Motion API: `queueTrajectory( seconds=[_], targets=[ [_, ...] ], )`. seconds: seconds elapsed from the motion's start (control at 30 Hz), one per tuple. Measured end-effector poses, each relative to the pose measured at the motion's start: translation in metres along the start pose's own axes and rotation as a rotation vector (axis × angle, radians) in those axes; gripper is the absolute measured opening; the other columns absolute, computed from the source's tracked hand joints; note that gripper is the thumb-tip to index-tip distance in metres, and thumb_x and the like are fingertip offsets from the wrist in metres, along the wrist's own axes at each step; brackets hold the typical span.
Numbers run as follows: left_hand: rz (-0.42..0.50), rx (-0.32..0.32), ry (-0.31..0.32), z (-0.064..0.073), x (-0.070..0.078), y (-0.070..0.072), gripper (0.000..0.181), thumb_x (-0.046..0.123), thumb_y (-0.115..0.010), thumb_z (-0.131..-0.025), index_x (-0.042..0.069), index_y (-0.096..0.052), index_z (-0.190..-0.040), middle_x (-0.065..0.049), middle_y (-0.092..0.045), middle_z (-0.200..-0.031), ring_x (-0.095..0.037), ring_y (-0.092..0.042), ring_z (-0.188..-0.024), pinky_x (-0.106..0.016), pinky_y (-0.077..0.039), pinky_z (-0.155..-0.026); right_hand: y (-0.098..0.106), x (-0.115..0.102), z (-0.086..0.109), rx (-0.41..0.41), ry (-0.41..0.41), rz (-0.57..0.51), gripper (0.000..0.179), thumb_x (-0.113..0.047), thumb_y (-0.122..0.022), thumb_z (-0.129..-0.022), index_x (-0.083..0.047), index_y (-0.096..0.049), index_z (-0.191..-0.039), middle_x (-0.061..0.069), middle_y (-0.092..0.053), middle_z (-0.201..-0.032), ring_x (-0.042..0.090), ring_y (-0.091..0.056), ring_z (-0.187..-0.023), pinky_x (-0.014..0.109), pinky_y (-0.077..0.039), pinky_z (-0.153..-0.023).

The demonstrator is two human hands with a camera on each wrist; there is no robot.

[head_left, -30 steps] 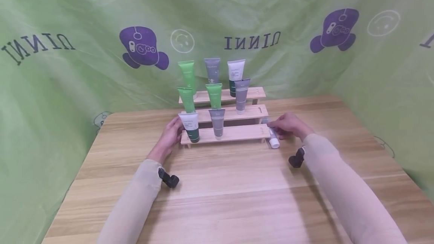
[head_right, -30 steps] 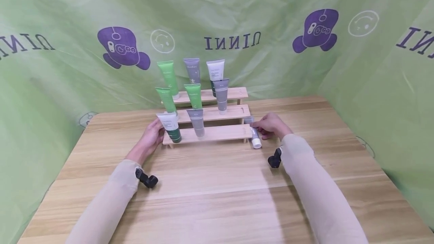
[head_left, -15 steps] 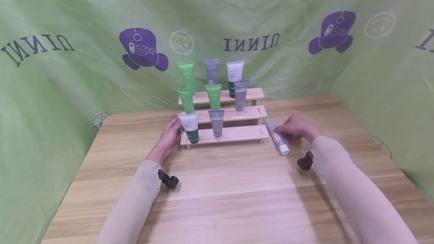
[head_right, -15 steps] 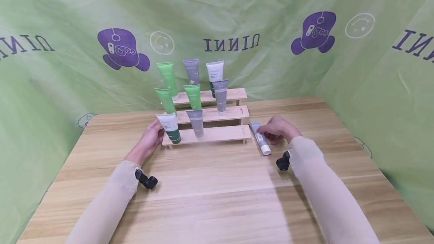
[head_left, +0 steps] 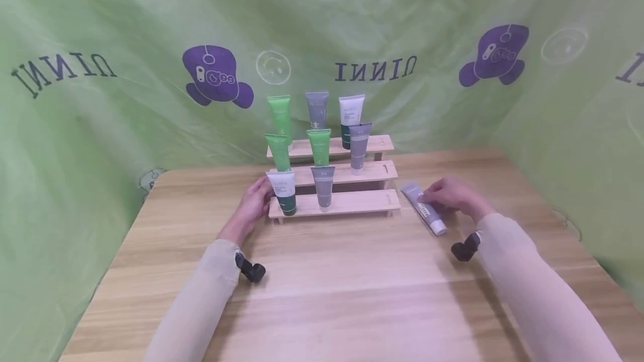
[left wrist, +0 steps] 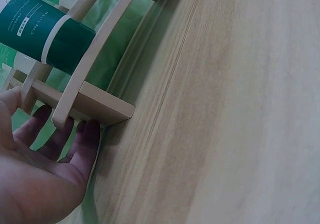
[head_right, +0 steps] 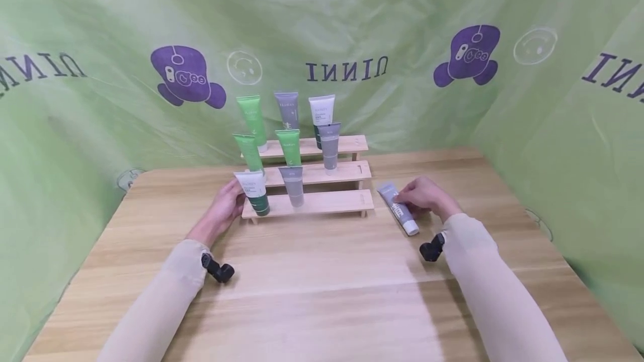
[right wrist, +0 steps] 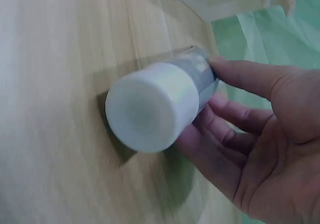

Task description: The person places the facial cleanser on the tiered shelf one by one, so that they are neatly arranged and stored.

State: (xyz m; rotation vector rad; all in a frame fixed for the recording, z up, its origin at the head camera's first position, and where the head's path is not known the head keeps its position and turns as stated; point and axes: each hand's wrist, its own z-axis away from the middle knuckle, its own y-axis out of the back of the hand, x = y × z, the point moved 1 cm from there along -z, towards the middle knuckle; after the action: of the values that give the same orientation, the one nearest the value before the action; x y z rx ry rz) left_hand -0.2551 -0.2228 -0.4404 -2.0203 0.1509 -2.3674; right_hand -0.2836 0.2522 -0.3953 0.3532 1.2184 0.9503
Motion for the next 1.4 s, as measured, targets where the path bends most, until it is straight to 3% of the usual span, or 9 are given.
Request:
queueTrajectory(
  seconds=[0.1, 0.23, 0.43, 0.7, 0.9, 1.1, 1.4],
  targets=[
    [-0.004, -0.003, 0.007, 0.000, -0.002, 0.000, 0.057, 0.030, -0.041, -0.110, 0.011, -0.023, -0.160, -0.015, -0.035, -0.158, -0.029, -0.034, -0.145, -0.044, -0.034, -0.116, 0.001, 0.009, 0.006, -0.003, 0.029, -0.085, 0.055, -0.028, -0.069, -0.096, 0.015, -0.056, -0.127, 0.011, -0.067, -0.097, 0.020, -0.061, -0.084, 0.033, -0.054, -0.073],
    [0.011, 0.001, -0.006, 0.000, -0.002, 0.000, 0.057, 0.029, -0.041, -0.109, 0.010, -0.022, -0.160, -0.016, -0.035, -0.158, -0.030, -0.034, -0.145, -0.045, -0.033, -0.117, 0.003, 0.018, 0.014, 0.006, 0.081, -0.216, 0.051, -0.022, -0.065, -0.099, 0.013, -0.050, -0.133, 0.019, -0.064, -0.108, 0.022, -0.063, -0.088, 0.036, -0.058, -0.077],
    [0.006, 0.001, 0.011, -0.001, -0.004, 0.001, 0.058, 0.030, -0.042, -0.109, 0.011, -0.023, -0.160, -0.015, -0.036, -0.158, -0.029, -0.034, -0.145, -0.044, -0.034, -0.117, 0.000, 0.017, 0.030, 0.097, 0.161, -0.340, 0.051, -0.021, -0.066, -0.099, 0.010, -0.046, -0.135, 0.033, -0.056, -0.128, 0.027, -0.065, -0.099, 0.045, -0.059, -0.086],
    [0.006, 0.015, 0.020, 0.001, -0.004, 0.001, 0.060, 0.031, -0.043, -0.109, 0.011, -0.020, -0.161, -0.016, -0.034, -0.159, -0.030, -0.032, -0.145, -0.045, -0.033, -0.117, -0.009, -0.015, 0.049, 0.260, 0.284, -0.442, 0.050, -0.021, -0.068, -0.098, 0.011, -0.047, -0.132, 0.028, -0.056, -0.126, 0.012, -0.066, -0.098, 0.039, -0.059, -0.087],
    [0.020, 0.016, 0.010, 0.001, -0.001, 0.000, 0.057, 0.029, -0.043, -0.109, 0.009, -0.023, -0.159, -0.016, -0.036, -0.158, -0.031, -0.035, -0.144, -0.044, -0.036, -0.115, -0.018, -0.046, 0.050, 0.360, 0.424, -0.561, 0.039, -0.008, -0.068, -0.096, 0.009, -0.051, -0.126, 0.012, -0.062, -0.111, 0.010, -0.068, -0.097, 0.037, -0.059, -0.084],
    [0.019, 0.013, 0.005, 0.002, 0.000, -0.001, 0.055, 0.029, -0.042, -0.109, 0.009, -0.027, -0.158, -0.016, -0.038, -0.156, -0.031, -0.036, -0.143, -0.045, -0.038, -0.114, -0.029, -0.065, 0.042, 0.378, 0.505, -0.684, 0.029, 0.001, -0.068, -0.094, 0.005, -0.056, -0.119, 0.006, -0.064, -0.106, 0.012, -0.069, -0.095, 0.034, -0.059, -0.084],
    [0.015, 0.007, -0.004, 0.000, -0.002, 0.000, 0.053, 0.030, -0.041, -0.109, 0.010, -0.029, -0.158, -0.015, -0.039, -0.155, -0.030, -0.037, -0.142, -0.045, -0.037, -0.114, -0.049, -0.088, 0.027, 0.353, 0.521, -0.687, 0.027, 0.003, -0.067, -0.094, 0.004, -0.054, -0.118, 0.013, -0.063, -0.113, 0.013, -0.068, -0.100, 0.034, -0.058, -0.088]
  ],
)
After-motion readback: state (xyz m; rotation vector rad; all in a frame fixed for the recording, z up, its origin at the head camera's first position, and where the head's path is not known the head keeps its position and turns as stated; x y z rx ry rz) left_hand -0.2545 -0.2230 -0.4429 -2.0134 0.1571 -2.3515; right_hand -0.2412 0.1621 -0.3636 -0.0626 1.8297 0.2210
